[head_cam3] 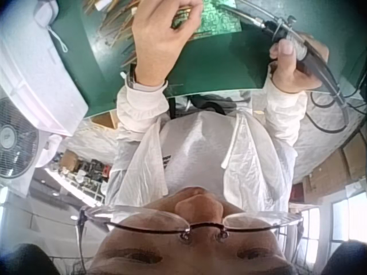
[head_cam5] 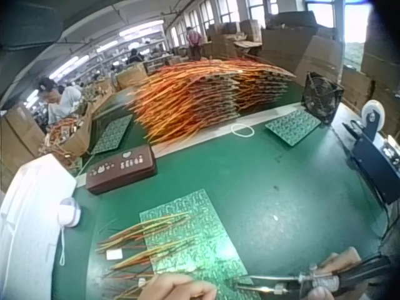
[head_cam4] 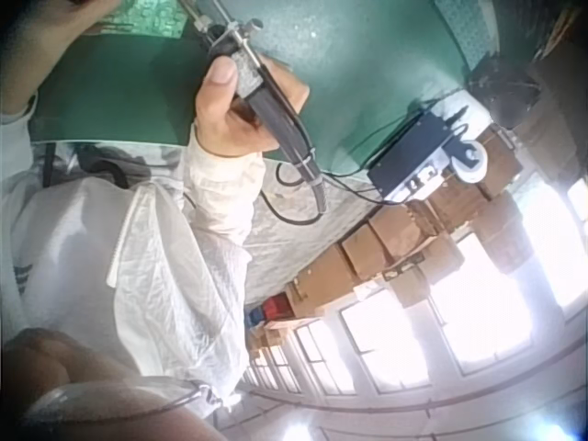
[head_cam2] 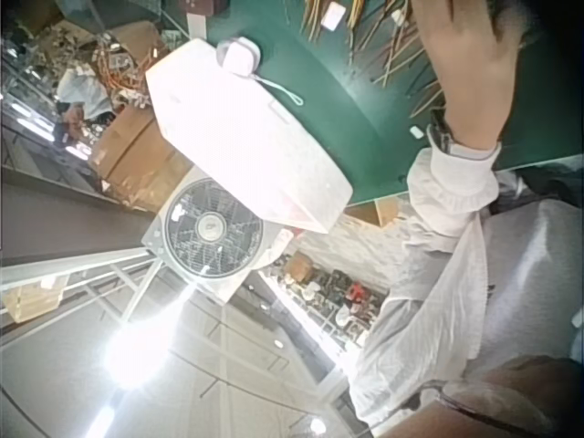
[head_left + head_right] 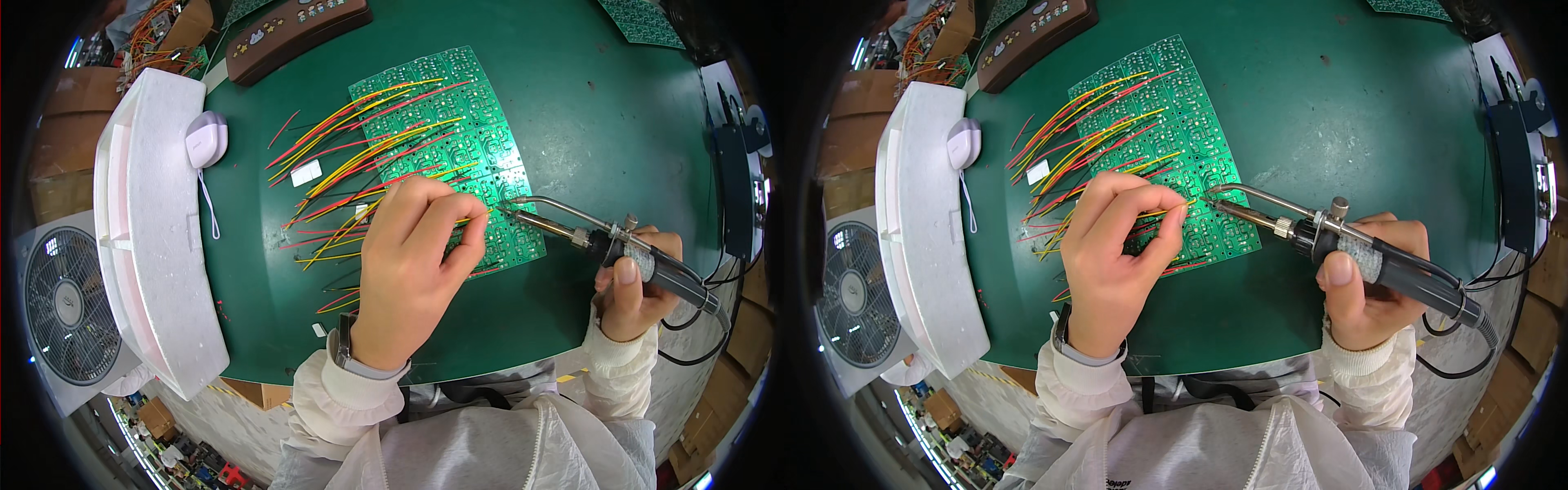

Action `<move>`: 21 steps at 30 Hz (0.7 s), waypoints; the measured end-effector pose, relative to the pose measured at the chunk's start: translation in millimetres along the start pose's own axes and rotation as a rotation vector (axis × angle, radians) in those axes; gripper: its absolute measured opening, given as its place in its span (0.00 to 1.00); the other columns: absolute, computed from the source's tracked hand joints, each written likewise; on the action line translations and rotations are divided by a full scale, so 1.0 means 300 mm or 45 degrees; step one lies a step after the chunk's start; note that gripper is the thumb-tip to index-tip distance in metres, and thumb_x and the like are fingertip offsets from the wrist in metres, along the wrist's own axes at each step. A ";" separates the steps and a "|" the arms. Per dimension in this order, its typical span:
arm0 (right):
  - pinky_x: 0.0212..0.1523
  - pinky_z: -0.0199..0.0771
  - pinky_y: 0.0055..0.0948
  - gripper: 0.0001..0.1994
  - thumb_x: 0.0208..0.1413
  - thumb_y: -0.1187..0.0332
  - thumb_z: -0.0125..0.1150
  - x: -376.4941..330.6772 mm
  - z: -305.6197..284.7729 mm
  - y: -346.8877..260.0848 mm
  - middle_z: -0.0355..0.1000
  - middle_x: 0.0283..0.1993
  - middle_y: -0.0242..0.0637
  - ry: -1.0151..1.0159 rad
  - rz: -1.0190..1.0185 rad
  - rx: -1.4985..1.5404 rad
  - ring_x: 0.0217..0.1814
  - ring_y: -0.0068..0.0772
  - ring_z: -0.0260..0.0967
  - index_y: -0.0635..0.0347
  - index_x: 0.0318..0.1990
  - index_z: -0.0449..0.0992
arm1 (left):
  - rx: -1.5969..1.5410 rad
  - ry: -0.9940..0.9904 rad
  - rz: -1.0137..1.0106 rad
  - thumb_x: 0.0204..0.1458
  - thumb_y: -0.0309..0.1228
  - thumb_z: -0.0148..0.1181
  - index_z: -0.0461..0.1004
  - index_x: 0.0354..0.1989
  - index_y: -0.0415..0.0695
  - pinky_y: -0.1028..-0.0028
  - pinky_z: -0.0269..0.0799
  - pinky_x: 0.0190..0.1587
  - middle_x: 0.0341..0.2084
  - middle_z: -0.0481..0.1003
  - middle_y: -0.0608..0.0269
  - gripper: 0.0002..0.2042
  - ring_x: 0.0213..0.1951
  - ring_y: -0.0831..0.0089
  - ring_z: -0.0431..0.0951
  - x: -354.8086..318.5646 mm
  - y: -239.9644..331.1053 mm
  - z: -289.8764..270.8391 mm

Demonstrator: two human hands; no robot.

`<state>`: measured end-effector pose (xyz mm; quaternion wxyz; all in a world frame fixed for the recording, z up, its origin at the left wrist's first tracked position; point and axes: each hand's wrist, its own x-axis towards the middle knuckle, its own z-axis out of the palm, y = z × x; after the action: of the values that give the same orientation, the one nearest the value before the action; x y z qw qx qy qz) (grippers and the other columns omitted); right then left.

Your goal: The person solders colored wires onto a green printed circuit board using a handheld soldering iron.

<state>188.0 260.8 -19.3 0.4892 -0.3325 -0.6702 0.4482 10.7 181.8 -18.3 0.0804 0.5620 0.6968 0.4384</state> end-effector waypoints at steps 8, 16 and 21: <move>0.20 0.57 0.17 0.15 0.42 0.65 0.60 -0.001 -0.003 -0.002 0.60 0.14 0.30 0.008 -0.006 -0.028 0.16 0.18 0.55 0.66 0.26 0.62 | 0.031 -0.018 0.005 0.34 0.17 0.57 0.69 0.22 0.39 0.77 0.62 0.26 0.22 0.65 0.64 0.06 0.24 0.74 0.67 0.002 0.000 0.000; 0.22 0.59 0.19 0.16 0.41 0.64 0.61 -0.006 -0.012 0.002 0.60 0.16 0.31 -0.011 0.017 -0.035 0.17 0.20 0.56 0.66 0.26 0.62 | 0.019 -0.016 -0.006 0.33 0.17 0.57 0.69 0.22 0.39 0.77 0.62 0.26 0.22 0.65 0.64 0.07 0.24 0.74 0.67 -0.001 -0.001 0.004; 0.23 0.61 0.21 0.16 0.41 0.63 0.61 -0.008 -0.022 0.007 0.61 0.19 0.33 -0.094 -0.115 -0.164 0.19 0.23 0.58 0.67 0.25 0.63 | 0.025 -0.004 0.000 0.33 0.17 0.57 0.69 0.22 0.39 0.77 0.62 0.26 0.22 0.65 0.64 0.07 0.24 0.74 0.67 -0.004 -0.003 0.005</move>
<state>195.2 261.3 -21.2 0.4614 -0.3160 -0.7296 0.3936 11.4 181.6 -20.2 0.0760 0.5633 0.7010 0.4307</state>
